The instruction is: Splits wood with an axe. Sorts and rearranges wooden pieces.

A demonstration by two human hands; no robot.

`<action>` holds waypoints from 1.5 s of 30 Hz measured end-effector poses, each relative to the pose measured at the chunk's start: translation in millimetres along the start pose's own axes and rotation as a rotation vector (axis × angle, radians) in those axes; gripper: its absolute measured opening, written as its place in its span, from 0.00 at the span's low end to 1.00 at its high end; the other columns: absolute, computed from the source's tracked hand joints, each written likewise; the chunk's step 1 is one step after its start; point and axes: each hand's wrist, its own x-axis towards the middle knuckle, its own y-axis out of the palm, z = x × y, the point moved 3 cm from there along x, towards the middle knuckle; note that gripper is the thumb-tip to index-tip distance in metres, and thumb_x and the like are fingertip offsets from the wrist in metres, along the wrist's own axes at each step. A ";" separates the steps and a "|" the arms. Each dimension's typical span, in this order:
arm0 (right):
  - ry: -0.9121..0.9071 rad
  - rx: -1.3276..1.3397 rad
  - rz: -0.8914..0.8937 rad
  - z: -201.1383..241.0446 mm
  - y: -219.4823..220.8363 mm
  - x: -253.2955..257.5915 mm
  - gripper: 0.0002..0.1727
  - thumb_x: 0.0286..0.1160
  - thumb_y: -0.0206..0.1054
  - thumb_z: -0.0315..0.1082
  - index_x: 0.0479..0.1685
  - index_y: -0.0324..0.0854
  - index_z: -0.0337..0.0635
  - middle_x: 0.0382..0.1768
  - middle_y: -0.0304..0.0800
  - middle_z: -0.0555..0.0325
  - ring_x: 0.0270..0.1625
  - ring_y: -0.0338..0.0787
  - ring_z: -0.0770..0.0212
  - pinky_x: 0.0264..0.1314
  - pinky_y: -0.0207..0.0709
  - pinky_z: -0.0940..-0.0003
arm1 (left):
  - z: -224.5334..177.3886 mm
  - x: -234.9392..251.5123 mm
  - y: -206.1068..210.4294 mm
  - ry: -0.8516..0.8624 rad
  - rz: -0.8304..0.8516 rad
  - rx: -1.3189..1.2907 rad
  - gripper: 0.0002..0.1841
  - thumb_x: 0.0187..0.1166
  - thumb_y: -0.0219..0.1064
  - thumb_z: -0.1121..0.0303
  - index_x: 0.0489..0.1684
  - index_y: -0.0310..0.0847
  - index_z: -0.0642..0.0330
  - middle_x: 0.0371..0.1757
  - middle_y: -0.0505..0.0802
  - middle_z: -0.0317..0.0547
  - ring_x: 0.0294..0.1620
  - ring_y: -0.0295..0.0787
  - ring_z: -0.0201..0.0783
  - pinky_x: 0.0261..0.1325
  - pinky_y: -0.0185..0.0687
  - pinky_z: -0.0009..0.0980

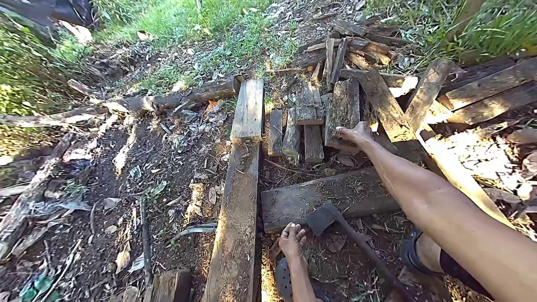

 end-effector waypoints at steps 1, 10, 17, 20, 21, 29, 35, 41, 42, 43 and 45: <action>-0.001 -0.011 -0.003 -1.3 -0.6 0.0 0.59 0.57 0.80 0.67 0.79 0.67 0.28 0.77 0.72 0.26 0.80 0.73 0.30 0.77 0.67 0.30 | -0.1 -0.3 0.7 0.002 0.001 -0.004 0.16 0.87 0.65 0.68 0.67 0.80 0.69 0.49 0.94 0.61 0.37 0.95 0.48 0.38 0.91 0.41; 0.027 -0.110 0.003 -19.5 -15.5 -72.9 0.60 0.52 0.82 0.67 0.74 0.67 0.23 0.67 0.81 0.26 0.71 0.83 0.32 0.71 0.75 0.33 | -11.9 -11.2 22.3 0.117 0.101 0.060 0.15 0.86 0.66 0.70 0.65 0.80 0.71 0.47 0.94 0.61 0.37 0.94 0.48 0.38 0.92 0.42; 0.118 0.072 0.076 -71.9 -14.8 -175.0 0.65 0.44 0.85 0.68 0.79 0.60 0.31 0.60 0.85 0.33 0.57 0.91 0.39 0.57 0.85 0.39 | -19.9 -46.6 58.2 0.594 0.276 0.492 0.22 0.74 0.76 0.73 0.67 0.83 0.67 0.53 0.96 0.54 0.50 0.95 0.42 0.58 0.91 0.43; 0.121 0.254 0.177 -79.3 -23.0 -225.7 0.57 0.51 0.84 0.64 0.74 0.66 0.30 0.51 0.89 0.40 0.42 0.93 0.50 0.42 0.88 0.51 | -23.6 -77.7 79.3 0.920 0.386 0.683 0.35 0.70 0.75 0.73 0.82 0.73 0.64 0.74 0.87 0.55 0.71 0.86 0.48 0.74 0.83 0.49; 0.129 0.335 0.199 -81.2 -25.8 -239.8 0.53 0.53 0.83 0.63 0.70 0.69 0.30 0.47 0.90 0.42 0.38 0.92 0.52 0.39 0.88 0.53 | -28.8 -90.4 86.8 1.042 0.442 0.721 0.37 0.68 0.75 0.74 0.84 0.70 0.63 0.81 0.82 0.55 0.78 0.81 0.49 0.78 0.80 0.48; 0.267 0.782 0.370 -79.4 -58.8 -322.6 0.33 0.73 0.73 0.60 0.59 0.81 0.37 0.40 0.90 0.46 0.34 0.90 0.54 0.32 0.85 0.58 | -71.2 -151.5 114.4 1.557 0.620 0.849 0.32 0.70 0.68 0.79 0.79 0.80 0.50 0.84 0.81 0.37 0.87 0.72 0.44 0.86 0.72 0.44; 0.383 0.724 0.505 -109.7 -48.8 -337.0 0.36 0.70 0.71 0.66 0.61 0.77 0.42 0.32 0.85 0.50 0.24 0.84 0.57 0.25 0.81 0.61 | -76.0 -160.0 96.6 1.557 0.793 1.033 0.21 0.75 0.65 0.76 0.63 0.91 0.44 0.66 0.93 0.30 0.76 0.83 0.39 0.75 0.82 0.40; 0.303 0.537 0.560 -103.2 -44.8 -348.2 0.54 0.67 0.66 0.76 0.82 0.59 0.41 0.49 0.87 0.40 0.38 0.91 0.47 0.38 0.87 0.51 | -85.2 -151.0 81.4 1.557 0.699 1.116 0.18 0.76 0.67 0.76 0.59 0.92 0.47 0.65 0.94 0.32 0.77 0.82 0.37 0.75 0.83 0.41; 0.280 0.519 0.573 -104.0 -44.1 -347.7 0.56 0.67 0.65 0.77 0.82 0.58 0.41 0.50 0.88 0.39 0.40 0.92 0.46 0.39 0.88 0.51 | -88.9 -151.4 82.1 1.548 0.696 1.147 0.18 0.74 0.68 0.76 0.58 0.91 0.47 0.65 0.94 0.32 0.78 0.81 0.38 0.75 0.83 0.43; 0.255 0.507 0.591 -104.9 -44.1 -346.7 0.55 0.67 0.64 0.78 0.82 0.59 0.40 0.50 0.89 0.39 0.40 0.93 0.46 0.39 0.89 0.51 | -93.2 -152.5 83.5 1.535 0.703 1.184 0.18 0.72 0.69 0.77 0.57 0.91 0.45 0.65 0.93 0.32 0.79 0.80 0.38 0.75 0.83 0.44; 0.215 0.506 0.622 -107.1 -48.1 -344.4 0.53 0.67 0.66 0.76 0.79 0.61 0.40 0.49 0.90 0.41 0.39 0.94 0.47 0.39 0.90 0.52 | -99.9 -156.5 87.6 1.489 0.750 1.275 0.22 0.68 0.72 0.77 0.60 0.89 0.41 0.65 0.92 0.33 0.77 0.81 0.39 0.73 0.84 0.46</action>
